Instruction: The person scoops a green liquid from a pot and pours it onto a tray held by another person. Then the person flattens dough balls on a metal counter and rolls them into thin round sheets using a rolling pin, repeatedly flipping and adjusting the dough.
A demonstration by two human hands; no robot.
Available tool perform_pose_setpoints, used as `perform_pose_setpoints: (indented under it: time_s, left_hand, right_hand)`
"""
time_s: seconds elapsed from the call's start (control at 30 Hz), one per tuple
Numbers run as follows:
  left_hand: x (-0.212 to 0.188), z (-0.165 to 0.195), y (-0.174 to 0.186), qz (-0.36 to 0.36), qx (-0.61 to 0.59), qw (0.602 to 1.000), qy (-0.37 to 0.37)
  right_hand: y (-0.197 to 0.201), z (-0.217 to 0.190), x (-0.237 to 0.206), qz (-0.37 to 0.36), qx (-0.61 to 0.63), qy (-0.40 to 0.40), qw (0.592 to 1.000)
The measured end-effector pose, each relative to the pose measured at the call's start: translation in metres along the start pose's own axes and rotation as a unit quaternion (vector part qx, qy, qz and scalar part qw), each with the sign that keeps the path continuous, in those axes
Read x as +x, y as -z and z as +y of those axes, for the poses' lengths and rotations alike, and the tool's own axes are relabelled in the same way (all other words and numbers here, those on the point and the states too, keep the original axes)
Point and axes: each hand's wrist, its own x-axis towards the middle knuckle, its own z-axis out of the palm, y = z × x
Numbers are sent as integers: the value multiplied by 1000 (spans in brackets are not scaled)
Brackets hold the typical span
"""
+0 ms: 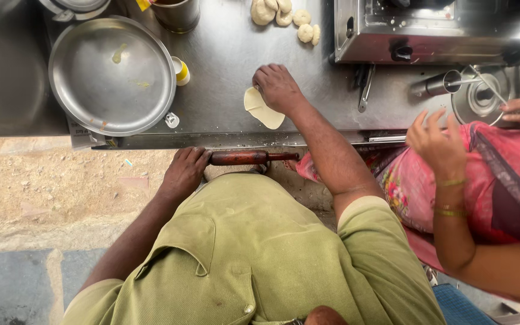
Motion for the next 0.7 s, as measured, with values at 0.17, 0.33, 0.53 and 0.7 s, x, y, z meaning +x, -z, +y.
perform_pose_setpoints:
  time_s: [0.17, 0.33, 0.53, 0.7]
  left_hand:
    - [-5, 0, 2, 11, -39, 999, 15]
    - [-1, 1, 5, 3, -14, 1000, -12]
    - [0, -2, 6, 9, -39, 999, -12]
    - [3, -2, 7, 1, -49, 999, -19]
  right_hand:
    - [9, -3, -3, 26, 61, 36, 997]
    - [40, -16, -3, -60, 17, 68, 996]
    - [88, -31, -41, -144, 147, -26, 978]
    - [79, -19, -71, -78, 574, -246, 777]
